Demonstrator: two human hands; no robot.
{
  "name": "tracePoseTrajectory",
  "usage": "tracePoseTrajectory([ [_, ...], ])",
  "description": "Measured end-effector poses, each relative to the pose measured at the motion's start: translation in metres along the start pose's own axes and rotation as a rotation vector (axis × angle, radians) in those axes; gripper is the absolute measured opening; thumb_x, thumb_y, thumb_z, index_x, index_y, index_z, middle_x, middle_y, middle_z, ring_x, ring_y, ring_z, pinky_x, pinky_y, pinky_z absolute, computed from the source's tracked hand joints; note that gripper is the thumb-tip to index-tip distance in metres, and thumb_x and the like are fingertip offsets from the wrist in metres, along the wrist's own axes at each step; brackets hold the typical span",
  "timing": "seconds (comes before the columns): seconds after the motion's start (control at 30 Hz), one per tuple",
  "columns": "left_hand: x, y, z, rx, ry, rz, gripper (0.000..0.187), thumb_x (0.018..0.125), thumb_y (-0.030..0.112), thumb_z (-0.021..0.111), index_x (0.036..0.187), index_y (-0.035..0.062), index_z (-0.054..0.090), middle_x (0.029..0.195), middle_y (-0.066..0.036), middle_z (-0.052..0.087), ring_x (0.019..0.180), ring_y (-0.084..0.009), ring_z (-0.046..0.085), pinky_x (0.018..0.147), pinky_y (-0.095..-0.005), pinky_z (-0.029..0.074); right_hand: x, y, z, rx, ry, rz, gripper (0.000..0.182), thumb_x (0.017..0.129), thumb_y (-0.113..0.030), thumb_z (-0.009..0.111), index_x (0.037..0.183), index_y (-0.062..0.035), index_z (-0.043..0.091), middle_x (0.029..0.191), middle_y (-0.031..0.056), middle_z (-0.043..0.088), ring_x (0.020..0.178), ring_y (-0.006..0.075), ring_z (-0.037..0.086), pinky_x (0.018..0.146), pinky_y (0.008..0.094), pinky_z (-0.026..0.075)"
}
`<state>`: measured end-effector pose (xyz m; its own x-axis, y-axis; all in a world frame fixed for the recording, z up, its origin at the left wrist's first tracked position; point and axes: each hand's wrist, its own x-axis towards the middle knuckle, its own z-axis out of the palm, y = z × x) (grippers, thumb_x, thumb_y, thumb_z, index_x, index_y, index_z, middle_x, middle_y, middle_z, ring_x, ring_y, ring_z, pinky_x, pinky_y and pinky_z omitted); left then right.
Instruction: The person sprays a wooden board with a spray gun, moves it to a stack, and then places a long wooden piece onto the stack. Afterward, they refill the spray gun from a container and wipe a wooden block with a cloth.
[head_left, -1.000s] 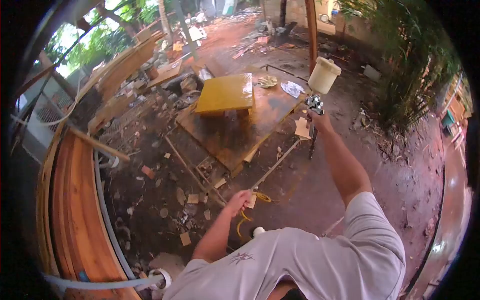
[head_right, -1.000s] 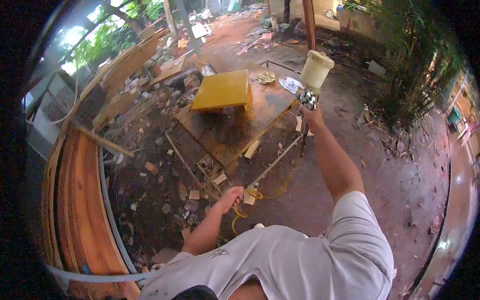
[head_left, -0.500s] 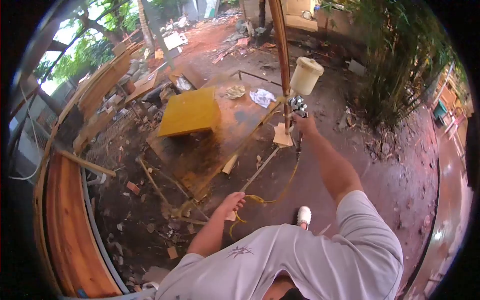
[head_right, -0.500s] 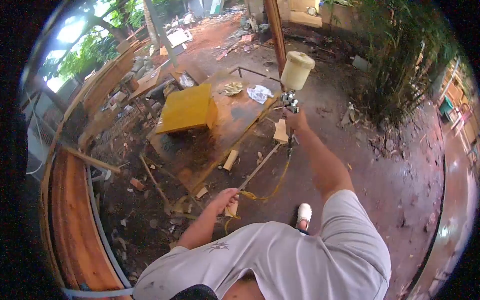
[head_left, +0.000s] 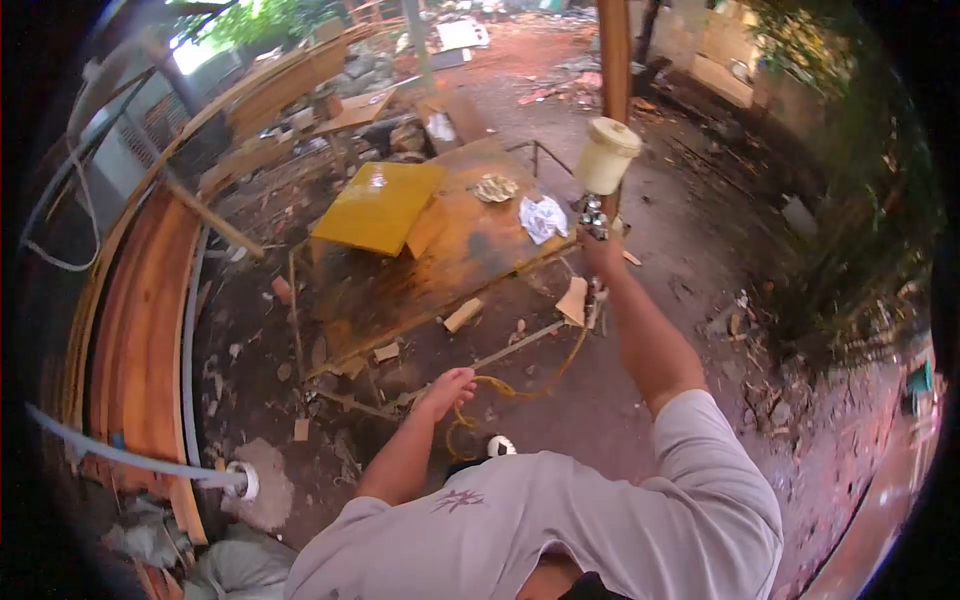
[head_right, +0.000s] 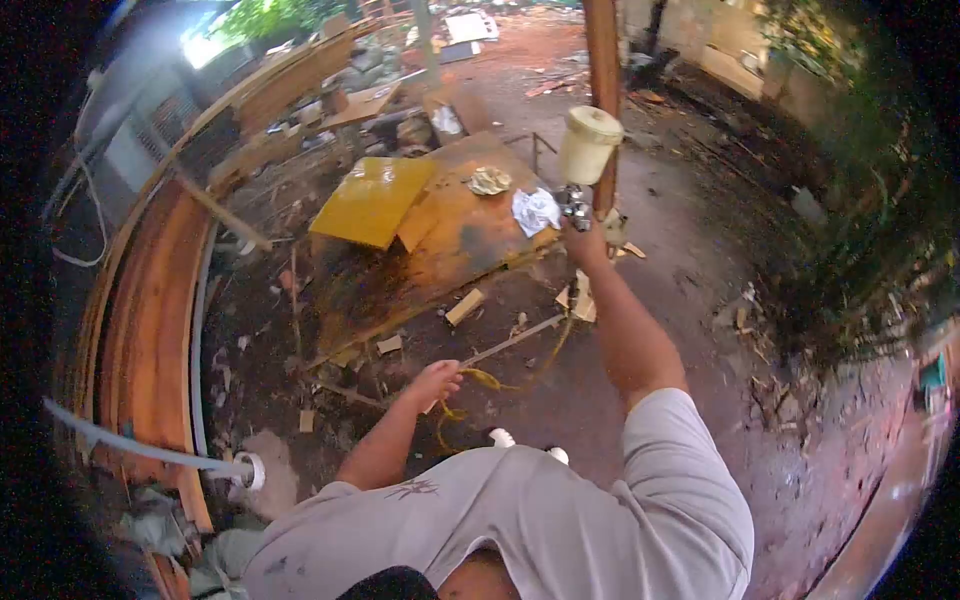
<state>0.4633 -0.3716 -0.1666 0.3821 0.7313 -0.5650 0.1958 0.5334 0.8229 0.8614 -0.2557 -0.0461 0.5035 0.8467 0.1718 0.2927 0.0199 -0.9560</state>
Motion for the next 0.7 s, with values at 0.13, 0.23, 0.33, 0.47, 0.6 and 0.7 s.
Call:
tracePoseTrajectory([
  [0.13, 0.046, -0.012, 0.008, 0.026, 0.029, 0.005, 0.038, 0.089, 0.04, 0.056, 0.114, 0.0114, 0.053, 0.089, -0.001, 0.058, 0.069, -0.0069, 0.054, 0.054, -0.0223, 0.041, 0.036, 0.036, 0.014, -0.129, -0.07, -0.093, 0.041, 0.081, -0.029, 0.07, 0.111, -0.0027, 0.059, 0.092, 0.0104, 0.065, 0.081, 0.021, 0.059, 0.076, 0.0344, 0.047],
  [0.23, 0.051, 0.005, 0.031, -0.008, 0.035, -0.007, 0.038, 0.088, 0.04, 0.058, 0.112, 0.0109, 0.054, 0.085, -0.001, 0.057, 0.068, -0.0069, 0.054, 0.05, -0.0221, 0.039, 0.027, -0.003, 0.003, -0.148, -0.155, -0.022, 0.045, 0.081, -0.032, 0.071, 0.111, -0.0012, 0.058, 0.095, 0.0107, 0.064, 0.082, 0.0212, 0.059, 0.075, 0.0344, 0.047],
  [0.33, 0.064, 0.007, 0.043, 0.017, 0.066, 0.013, 0.037, 0.088, 0.04, 0.058, 0.11, 0.0106, 0.056, 0.083, 0.0, 0.056, 0.067, -0.007, 0.053, 0.046, -0.0224, 0.038, 0.081, 0.062, 0.025, -0.195, -0.044, -0.136, 0.024, 0.084, -0.023, 0.069, 0.098, -0.0058, 0.061, 0.079, 0.0022, 0.062, 0.066, 0.0128, 0.055, 0.059, 0.029, 0.046],
  [0.47, 0.081, -0.002, 0.076, -0.023, 0.181, 0.001, 0.041, 0.089, 0.042, 0.057, 0.115, 0.0112, 0.054, 0.093, -0.001, 0.057, 0.071, -0.0094, 0.055, 0.054, -0.0253, 0.041, 0.134, 0.071, 0.027, 0.118, -0.38, -0.126, 0.024, 0.085, -0.019, 0.067, 0.102, -0.0033, 0.06, 0.083, 0.0028, 0.063, 0.071, 0.0123, 0.056, 0.063, 0.027, 0.046],
  [0.6, 0.064, -0.002, 0.163, -0.228, 0.431, 0.004, 0.042, 0.089, 0.041, 0.057, 0.115, 0.0091, 0.054, 0.094, -0.002, 0.057, 0.07, -0.0091, 0.056, 0.055, -0.025, 0.042, 0.177, 0.103, 0.038, 0.082, -0.404, -0.259, 0.025, 0.084, -0.019, 0.068, 0.101, -0.001, 0.061, 0.086, 0.004, 0.064, 0.076, 0.013, 0.058, 0.067, 0.0281, 0.046],
  [0.7, 0.06, -0.018, 0.235, -0.325, 0.574, -0.021, 0.045, 0.087, 0.042, 0.059, 0.117, 0.0095, 0.054, 0.093, -0.001, 0.059, 0.07, -0.0088, 0.056, 0.055, -0.0242, 0.042, 0.177, 0.084, 0.021, -0.01, -0.427, -0.306, 0.027, 0.083, -0.019, 0.068, 0.103, -0.0013, 0.063, 0.088, 0.0073, 0.066, 0.078, 0.0161, 0.06, 0.073, 0.0316, 0.048],
])
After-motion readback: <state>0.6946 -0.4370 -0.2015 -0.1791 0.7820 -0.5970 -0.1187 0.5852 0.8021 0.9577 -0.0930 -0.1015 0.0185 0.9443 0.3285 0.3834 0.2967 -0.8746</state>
